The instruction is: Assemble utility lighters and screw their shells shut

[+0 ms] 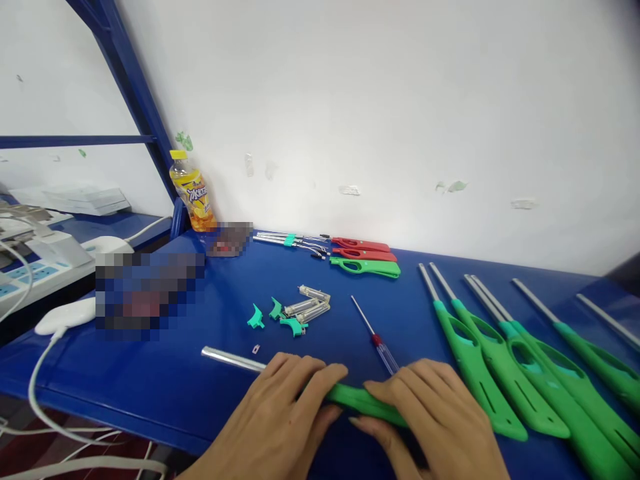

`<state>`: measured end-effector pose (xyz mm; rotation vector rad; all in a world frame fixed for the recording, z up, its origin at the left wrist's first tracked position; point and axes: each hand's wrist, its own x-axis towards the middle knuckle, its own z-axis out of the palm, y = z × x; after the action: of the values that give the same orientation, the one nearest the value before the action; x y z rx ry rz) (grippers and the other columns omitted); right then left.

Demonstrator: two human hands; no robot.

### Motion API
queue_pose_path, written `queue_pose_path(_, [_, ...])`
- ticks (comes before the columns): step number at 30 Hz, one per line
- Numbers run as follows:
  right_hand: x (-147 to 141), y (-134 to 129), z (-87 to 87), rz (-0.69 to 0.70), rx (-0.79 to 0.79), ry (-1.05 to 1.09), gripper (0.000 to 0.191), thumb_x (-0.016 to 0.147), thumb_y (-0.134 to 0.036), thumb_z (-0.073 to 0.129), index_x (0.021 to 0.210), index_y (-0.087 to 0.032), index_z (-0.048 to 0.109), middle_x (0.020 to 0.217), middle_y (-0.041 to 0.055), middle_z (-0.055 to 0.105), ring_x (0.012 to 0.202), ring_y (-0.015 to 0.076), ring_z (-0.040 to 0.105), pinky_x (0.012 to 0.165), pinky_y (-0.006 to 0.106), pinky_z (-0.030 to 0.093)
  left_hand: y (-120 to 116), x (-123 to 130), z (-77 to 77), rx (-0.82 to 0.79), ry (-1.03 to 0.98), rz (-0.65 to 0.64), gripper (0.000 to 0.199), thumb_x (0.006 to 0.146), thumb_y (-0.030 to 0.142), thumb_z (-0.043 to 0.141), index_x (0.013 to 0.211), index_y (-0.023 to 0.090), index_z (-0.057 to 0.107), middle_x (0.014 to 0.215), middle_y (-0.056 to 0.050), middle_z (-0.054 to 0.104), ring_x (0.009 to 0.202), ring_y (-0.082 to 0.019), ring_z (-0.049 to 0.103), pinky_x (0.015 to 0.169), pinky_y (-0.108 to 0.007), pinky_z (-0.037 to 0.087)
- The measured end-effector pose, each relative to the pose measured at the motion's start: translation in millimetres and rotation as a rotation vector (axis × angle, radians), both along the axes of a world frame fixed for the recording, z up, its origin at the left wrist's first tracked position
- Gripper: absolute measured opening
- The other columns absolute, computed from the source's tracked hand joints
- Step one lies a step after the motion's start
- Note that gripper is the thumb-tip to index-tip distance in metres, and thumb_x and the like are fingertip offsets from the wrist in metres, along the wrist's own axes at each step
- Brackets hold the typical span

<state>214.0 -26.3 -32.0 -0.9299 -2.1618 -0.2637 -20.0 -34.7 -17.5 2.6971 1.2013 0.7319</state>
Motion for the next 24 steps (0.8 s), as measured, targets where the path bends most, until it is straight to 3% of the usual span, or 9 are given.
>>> queue_pose_path(3, [6,1,-1.9,-0.036,-0.017,0.010,0.006,0.102,-0.028,0.069,0.105,-0.023,0.068,0.081,-0.0033,0.070,0.076,0.0176,0.064,0.084,0.035,0.045,0,-2,-2.1,0.008,0.023,0.008,0.040,0.112,0.014,0.039,0.148,0.024,0.051,0.129,-0.006,0.072,0.115,-0.024,0.071,0.105,-0.042,0.057])
queue_pose_path(10, [6,-3,4.2,-0.053,-0.044,0.108,0.014,0.097,-0.032,0.079,0.108,-0.026,0.073,0.094,-0.0004,0.077,0.082,0.0166,0.074,0.075,0.030,0.058,7,-5,-19.8,-0.011,-0.100,0.009,0.035,0.108,0.009,0.043,0.134,0.027,0.057,0.120,-0.003,0.072,0.101,-0.019,0.074,0.092,-0.033,0.062])
queue_pose_path(13, [6,-4,7.2,-0.057,-0.051,0.160,0.013,0.098,-0.035,0.076,0.107,-0.026,0.074,0.100,0.0023,0.078,0.086,0.0174,0.077,0.077,0.027,0.062,5,-6,-20.0,0.041,-0.148,0.030,0.037,0.109,0.009,0.043,0.136,0.030,0.057,0.121,-0.002,0.073,0.103,-0.017,0.074,0.093,-0.030,0.061])
queue_pose_path(17, [9,-3,4.5,-0.059,-0.039,0.075,0.016,0.102,-0.037,0.071,0.115,-0.028,0.075,0.113,0.0026,0.079,0.095,0.0188,0.078,0.083,0.029,0.063,4,-8,-19.0,0.064,-0.164,0.061,0.041,0.107,0.008,0.044,0.137,0.032,0.059,0.122,-0.002,0.072,0.106,-0.016,0.073,0.093,-0.028,0.060])
queue_pose_path(21, [13,0,-1.5,-0.081,0.063,-0.053,0.018,0.101,-0.031,0.072,0.119,-0.027,0.075,0.110,0.0009,0.081,0.092,0.0210,0.077,0.084,0.034,0.060,8,-8,-22.0,0.068,-0.114,0.052,0.047,0.103,0.004,0.042,0.139,0.031,0.057,0.123,-0.003,0.072,0.103,-0.019,0.073,0.091,-0.032,0.061])
queue_pose_path(24, [10,3,-4.1,-0.046,0.023,-0.076,0.015,0.101,-0.029,0.073,0.115,-0.025,0.074,0.103,-0.0010,0.080,0.090,0.0193,0.076,0.083,0.033,0.057,12,-7,-23.3,0.075,-0.057,0.055,0.053,0.096,-0.001,0.040,0.135,0.030,0.059,0.118,-0.003,0.073,0.097,-0.021,0.074,0.088,-0.036,0.063])
